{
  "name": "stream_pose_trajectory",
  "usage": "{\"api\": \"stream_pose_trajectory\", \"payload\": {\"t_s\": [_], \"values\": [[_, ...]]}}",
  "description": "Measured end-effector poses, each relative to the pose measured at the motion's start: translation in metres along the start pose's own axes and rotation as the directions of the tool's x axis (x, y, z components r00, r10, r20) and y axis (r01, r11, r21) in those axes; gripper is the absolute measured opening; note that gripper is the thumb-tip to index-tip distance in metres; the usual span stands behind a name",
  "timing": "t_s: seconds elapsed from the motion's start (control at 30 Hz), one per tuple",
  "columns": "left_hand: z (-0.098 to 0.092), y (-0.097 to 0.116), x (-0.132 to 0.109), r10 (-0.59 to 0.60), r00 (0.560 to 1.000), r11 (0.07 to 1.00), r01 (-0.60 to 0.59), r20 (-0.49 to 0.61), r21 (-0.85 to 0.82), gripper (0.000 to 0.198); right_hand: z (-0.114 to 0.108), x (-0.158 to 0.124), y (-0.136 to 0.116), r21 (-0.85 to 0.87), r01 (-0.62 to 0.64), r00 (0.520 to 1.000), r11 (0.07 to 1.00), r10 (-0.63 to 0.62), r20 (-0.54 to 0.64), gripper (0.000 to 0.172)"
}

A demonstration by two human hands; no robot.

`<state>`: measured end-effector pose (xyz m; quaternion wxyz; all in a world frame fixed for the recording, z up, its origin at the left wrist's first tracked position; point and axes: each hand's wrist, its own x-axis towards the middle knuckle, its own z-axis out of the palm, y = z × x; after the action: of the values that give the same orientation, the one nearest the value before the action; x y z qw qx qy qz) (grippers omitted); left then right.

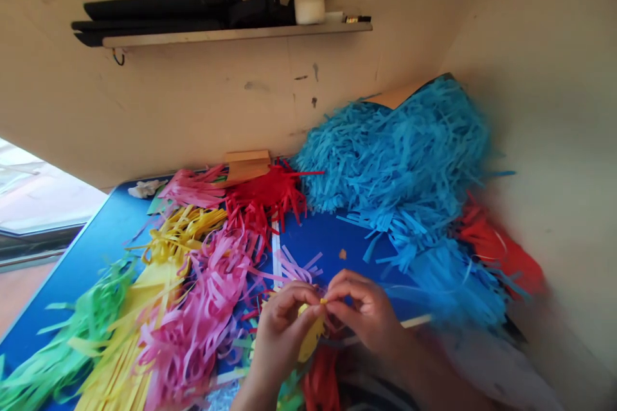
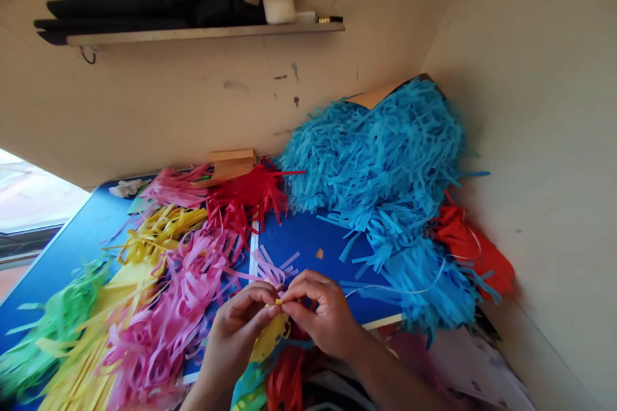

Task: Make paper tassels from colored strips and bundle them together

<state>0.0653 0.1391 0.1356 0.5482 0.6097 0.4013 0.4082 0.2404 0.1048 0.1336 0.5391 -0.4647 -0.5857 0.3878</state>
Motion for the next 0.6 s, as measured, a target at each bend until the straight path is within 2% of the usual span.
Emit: {"api": "stream_pose_trajectory", "payload": {"t_s": [0.13, 0.23, 0.3, 0.37, 0.47, 0.53, 0.6], "values": [[0.002, 0.002, 0.001, -0.071, 0.997, 0.995, 0.073, 0.037, -0.069, 0.021, -0.001, 0.0, -0.002, -0.019, -0.002, 1.0, 1.0, 0.002, 0.022, 0.007], [0.001, 0.004, 0.001, -0.067, 0.992, 0.992, 0.077, 0.103, -0.095, 0.019, -0.001, 0.0, -0.003, -0.02, -0.005, 0.999, 1.0, 0.006, 0.049, 0.008], [0.002, 0.005, 0.001, -0.008, 0.992, 0.998, 0.017, 0.128, -0.065, 0.018, -0.002, 0.0, -0.003, -0.013, -0.011, 0.999, 1.0, 0.012, 0.046, 0.009], [0.003, 0.004, 0.0, 0.107, 0.987, 0.994, -0.11, 0.122, 0.017, 0.014, -0.001, 0.001, -0.002, -0.015, -0.022, 1.0, 1.0, 0.023, 0.011, 0.01], [0.004, 0.001, 0.001, 0.278, 0.957, 0.941, -0.289, 0.083, 0.177, 0.006, 0.001, 0.0, -0.002, -0.041, -0.019, 0.998, 0.999, 0.017, -0.058, 0.01], [0.002, -0.005, 0.003, 0.334, 0.94, 0.9, -0.34, 0.071, 0.273, 0.005, 0.006, -0.002, -0.001, -0.066, -0.011, 0.994, 0.998, 0.004, -0.107, 0.011], [0.0, -0.014, 0.007, 0.34, 0.936, 0.869, -0.351, 0.096, 0.349, 0.008, 0.012, -0.003, 0.003, -0.084, 0.002, 0.987, 0.996, -0.015, -0.157, 0.011]]}}
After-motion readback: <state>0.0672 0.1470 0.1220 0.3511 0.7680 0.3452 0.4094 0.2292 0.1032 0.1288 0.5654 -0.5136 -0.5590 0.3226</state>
